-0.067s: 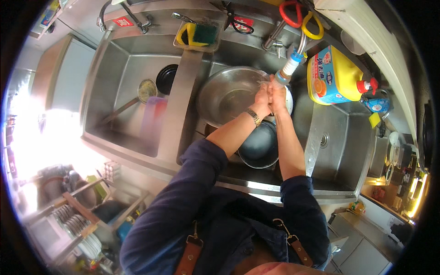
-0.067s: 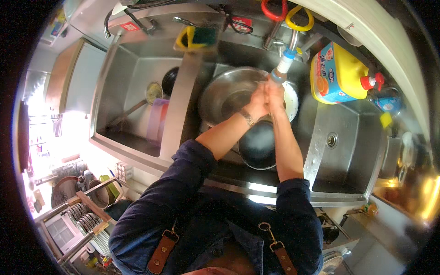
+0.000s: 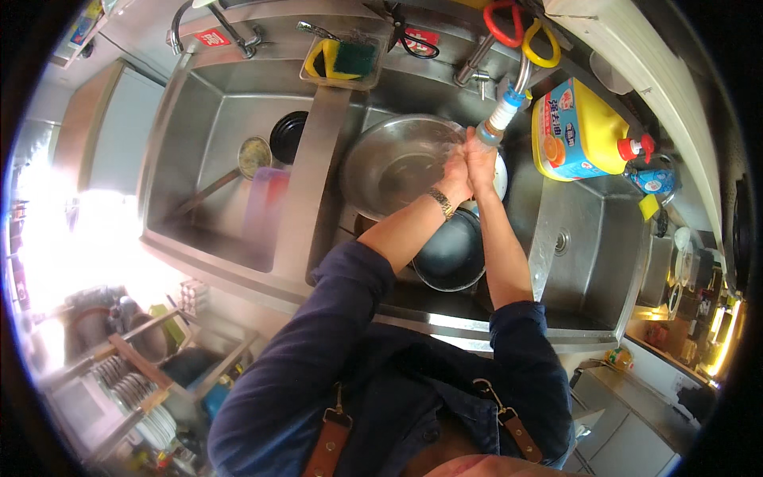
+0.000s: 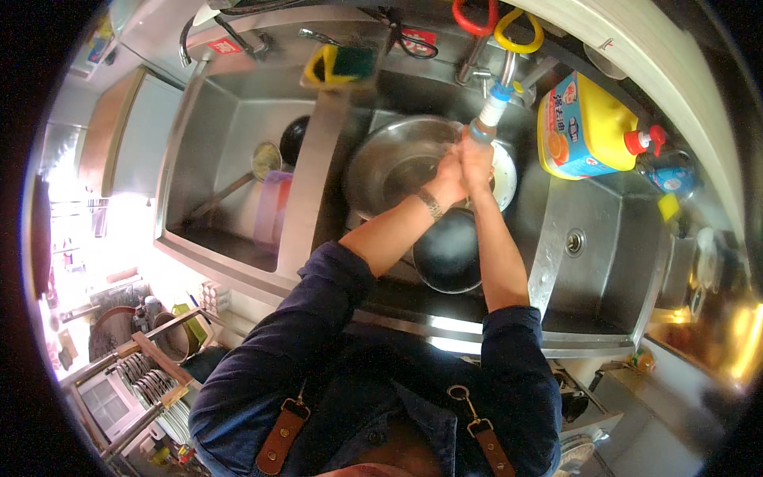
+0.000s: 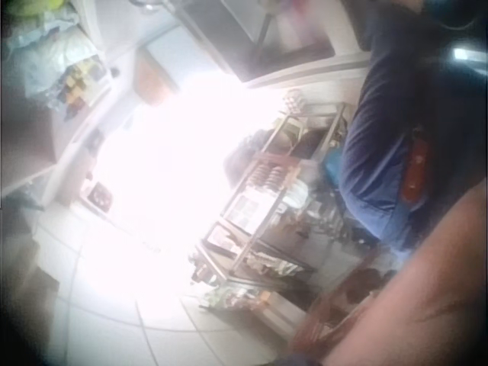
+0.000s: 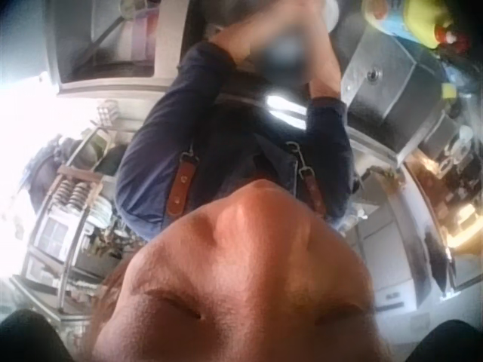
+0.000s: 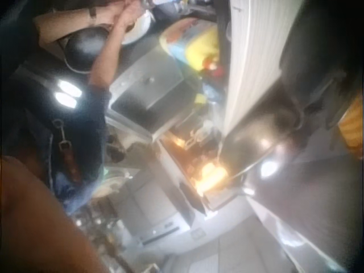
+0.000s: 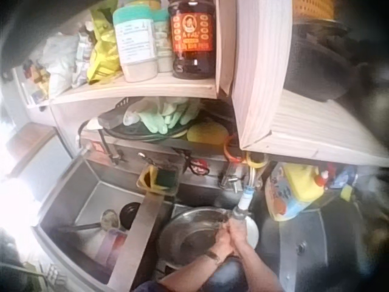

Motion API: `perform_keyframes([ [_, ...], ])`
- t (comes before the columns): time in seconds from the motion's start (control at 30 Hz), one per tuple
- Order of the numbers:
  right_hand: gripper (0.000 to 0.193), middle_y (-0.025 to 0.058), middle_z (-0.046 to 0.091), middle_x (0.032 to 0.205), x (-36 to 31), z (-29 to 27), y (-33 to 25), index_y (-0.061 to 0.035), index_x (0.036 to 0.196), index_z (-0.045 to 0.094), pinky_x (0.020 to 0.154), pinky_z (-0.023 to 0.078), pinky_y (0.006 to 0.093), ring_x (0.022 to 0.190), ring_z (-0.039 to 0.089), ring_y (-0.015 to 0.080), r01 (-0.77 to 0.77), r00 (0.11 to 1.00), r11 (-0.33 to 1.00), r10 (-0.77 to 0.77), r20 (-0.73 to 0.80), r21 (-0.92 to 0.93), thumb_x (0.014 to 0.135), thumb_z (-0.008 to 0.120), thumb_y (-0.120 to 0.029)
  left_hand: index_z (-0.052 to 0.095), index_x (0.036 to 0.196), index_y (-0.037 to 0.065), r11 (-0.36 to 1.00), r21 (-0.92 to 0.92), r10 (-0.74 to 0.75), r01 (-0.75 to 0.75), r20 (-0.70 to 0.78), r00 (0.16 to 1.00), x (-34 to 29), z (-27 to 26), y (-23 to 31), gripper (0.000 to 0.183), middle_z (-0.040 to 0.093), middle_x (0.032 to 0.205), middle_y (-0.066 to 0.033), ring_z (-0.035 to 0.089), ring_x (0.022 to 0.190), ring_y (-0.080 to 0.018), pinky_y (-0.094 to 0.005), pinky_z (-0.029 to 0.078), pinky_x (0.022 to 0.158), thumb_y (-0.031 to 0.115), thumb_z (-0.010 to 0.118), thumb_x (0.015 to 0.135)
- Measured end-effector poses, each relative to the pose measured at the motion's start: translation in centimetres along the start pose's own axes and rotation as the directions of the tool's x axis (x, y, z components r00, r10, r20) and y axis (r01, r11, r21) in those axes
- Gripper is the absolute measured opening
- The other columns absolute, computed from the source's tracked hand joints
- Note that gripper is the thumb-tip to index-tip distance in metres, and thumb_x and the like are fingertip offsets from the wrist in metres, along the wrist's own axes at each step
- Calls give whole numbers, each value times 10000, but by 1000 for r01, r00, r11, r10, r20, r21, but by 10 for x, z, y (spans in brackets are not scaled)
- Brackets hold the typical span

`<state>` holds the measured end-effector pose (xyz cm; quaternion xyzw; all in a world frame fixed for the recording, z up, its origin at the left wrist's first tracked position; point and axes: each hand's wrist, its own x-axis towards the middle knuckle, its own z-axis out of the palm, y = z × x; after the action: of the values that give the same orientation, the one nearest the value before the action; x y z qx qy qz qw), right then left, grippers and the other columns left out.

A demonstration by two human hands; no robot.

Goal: The person places pieces of raw meat into a pan of hot oil to fry. They then wash a metal bowl at the sink and return to the stove to stir and flip the frying meat with a slotted spoon. Finally, they arrange pre-chopped vegetables into containers on the prep counter.

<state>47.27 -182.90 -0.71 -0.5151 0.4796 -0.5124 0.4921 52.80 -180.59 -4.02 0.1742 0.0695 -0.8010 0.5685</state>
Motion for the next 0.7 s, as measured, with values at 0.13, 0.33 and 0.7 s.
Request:
perform_keyframes([
  [0.13, 304, 167, 627, 866, -17, 3, -12, 13, 911, 596, 710, 469, 401, 782, 591, 318, 281, 959, 824, -259, 114, -492, 865, 526, -279, 512, 1014, 114, 997, 69, -24, 26, -17, 1000, -7, 26, 8, 317, 581, 894, -85, 568, 779, -278, -490, 494, 682, 400, 412, 920],
  [0.33, 490, 257, 518, 1180, -32, -2, 4, -13, 1268, 437, 977, 344, 436, 1157, 450, 374, 97, 989, 836, -20, 145, -540, 925, 340, -349, 506, 1076, 113, 996, 81, 33, -21, -146, 989, -13, 25, 17, 319, 573, 983, -82, 559, 852, -255, -445, 489, 726, 385, 458, 917],
  [0.7, 513, 268, 525, 1143, 6, -12, 18, 64, 1173, 459, 916, 407, 397, 1021, 555, 346, 15, 994, 878, 38, 100, -478, 827, 551, -302, 496, 1187, 132, 995, 101, -26, 24, 24, 999, -31, 37, 5, 516, 569, 1123, -47, 515, 1046, -195, -391, 438, 870, 540, 464, 874],
])
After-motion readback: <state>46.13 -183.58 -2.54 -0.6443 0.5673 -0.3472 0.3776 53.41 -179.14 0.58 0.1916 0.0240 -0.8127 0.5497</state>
